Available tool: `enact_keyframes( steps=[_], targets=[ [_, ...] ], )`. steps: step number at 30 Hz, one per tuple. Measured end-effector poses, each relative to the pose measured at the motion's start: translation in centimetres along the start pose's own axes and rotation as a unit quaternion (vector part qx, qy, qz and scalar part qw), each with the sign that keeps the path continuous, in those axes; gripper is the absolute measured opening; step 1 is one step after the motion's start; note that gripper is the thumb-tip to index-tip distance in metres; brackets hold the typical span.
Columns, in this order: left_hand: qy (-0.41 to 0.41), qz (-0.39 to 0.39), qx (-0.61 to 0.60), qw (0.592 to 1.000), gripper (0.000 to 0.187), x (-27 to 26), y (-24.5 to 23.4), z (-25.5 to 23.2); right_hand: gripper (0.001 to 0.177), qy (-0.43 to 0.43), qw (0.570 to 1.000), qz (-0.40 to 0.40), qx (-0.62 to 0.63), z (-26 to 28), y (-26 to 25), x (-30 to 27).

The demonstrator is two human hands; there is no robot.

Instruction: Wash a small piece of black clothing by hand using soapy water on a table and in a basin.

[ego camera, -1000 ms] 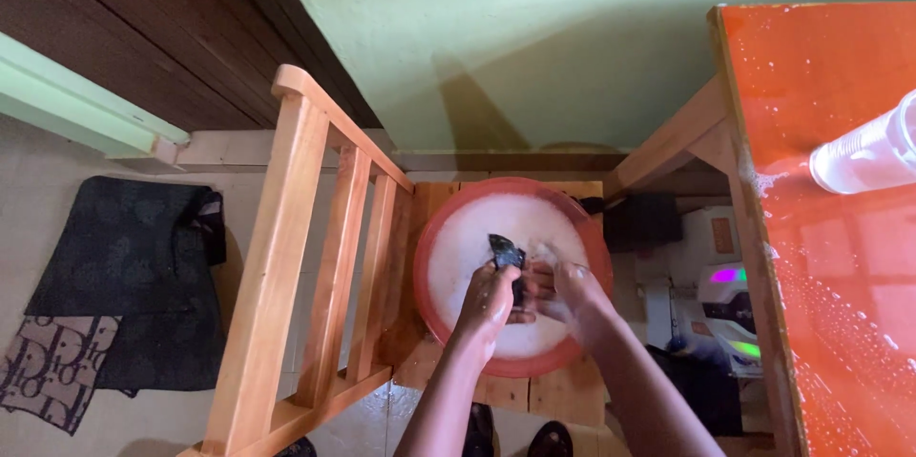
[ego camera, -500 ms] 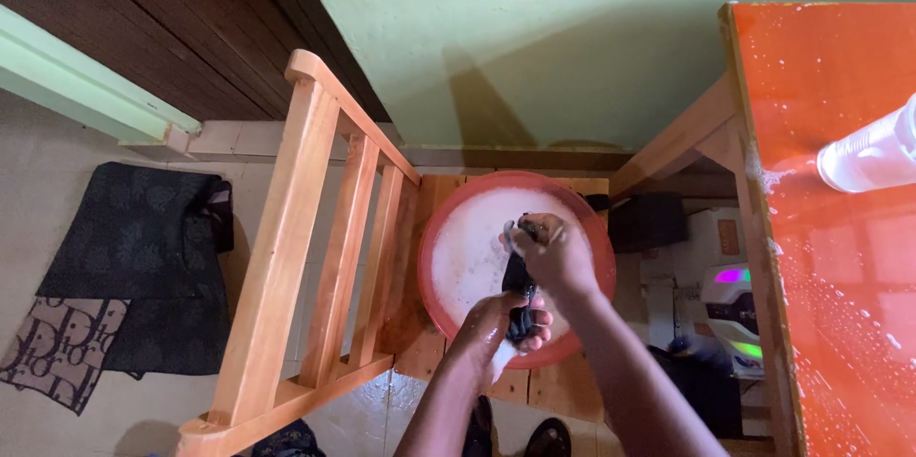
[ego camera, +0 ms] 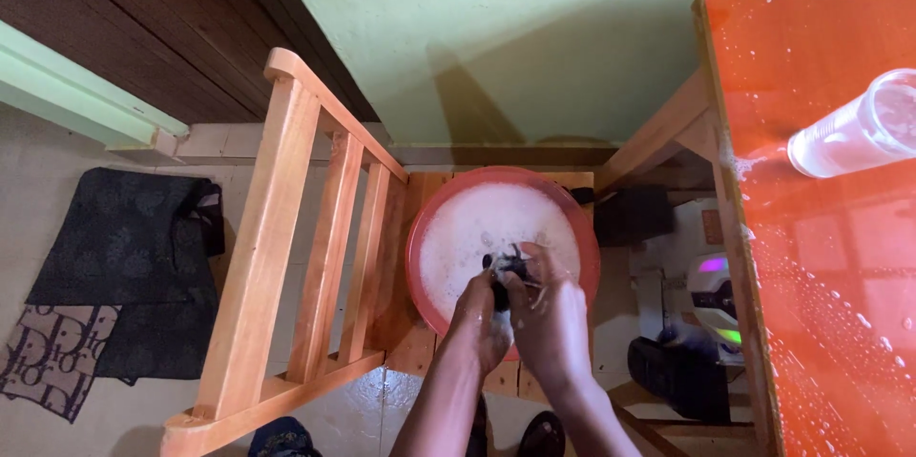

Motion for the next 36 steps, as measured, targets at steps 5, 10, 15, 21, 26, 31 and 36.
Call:
enact_keyframes(
  steps=[5,10,15,21,26,31,36],
  targets=[
    [0.010,0.000,0.028,1.000,0.032,1.9,-0.7,0.8,0.021,0.056,0.998,0.021,-0.013,-1.8,-0.6,0.0],
    [0.033,0.108,0.072,0.991,0.037,-0.7,4.6,-0.9,0.023,-0.015,0.996,-0.002,-0.093,0.7,-1.3,-0.8],
    [0.024,0.013,0.149,0.989,0.021,1.6,-0.1,-2.4,0.025,-0.162,0.980,0.106,-0.054,1.8,0.0,-1.9],
    [-0.004,0.124,0.298,0.946,0.023,-1.4,4.3,-7.1,0.040,-0.241,0.963,0.095,-0.070,4.9,-2.1,-0.7],
    [-0.164,0.301,0.163,0.925,0.012,-2.4,6.1,-6.4,0.043,-0.331,0.917,0.216,-0.061,7.6,-2.1,0.5],
    [-0.258,0.366,0.145,0.882,0.013,-5.4,7.7,-6.0,0.028,-0.370,0.875,0.263,-0.167,7.0,-0.7,1.3],
    [-0.217,0.416,0.212,0.857,0.023,-8.2,8.9,-6.5,0.028,-0.391,0.840,0.266,-0.267,7.1,-0.4,2.4]
  ],
)
Point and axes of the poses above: each hand's wrist, its own x-axis towards the middle knuckle, its own y-axis out of the palm, z = x × y, the point moved 10 cm from there along x, towards the middle knuckle, and after that the axes turned 9 degrees about z, right-handed, at the moved point
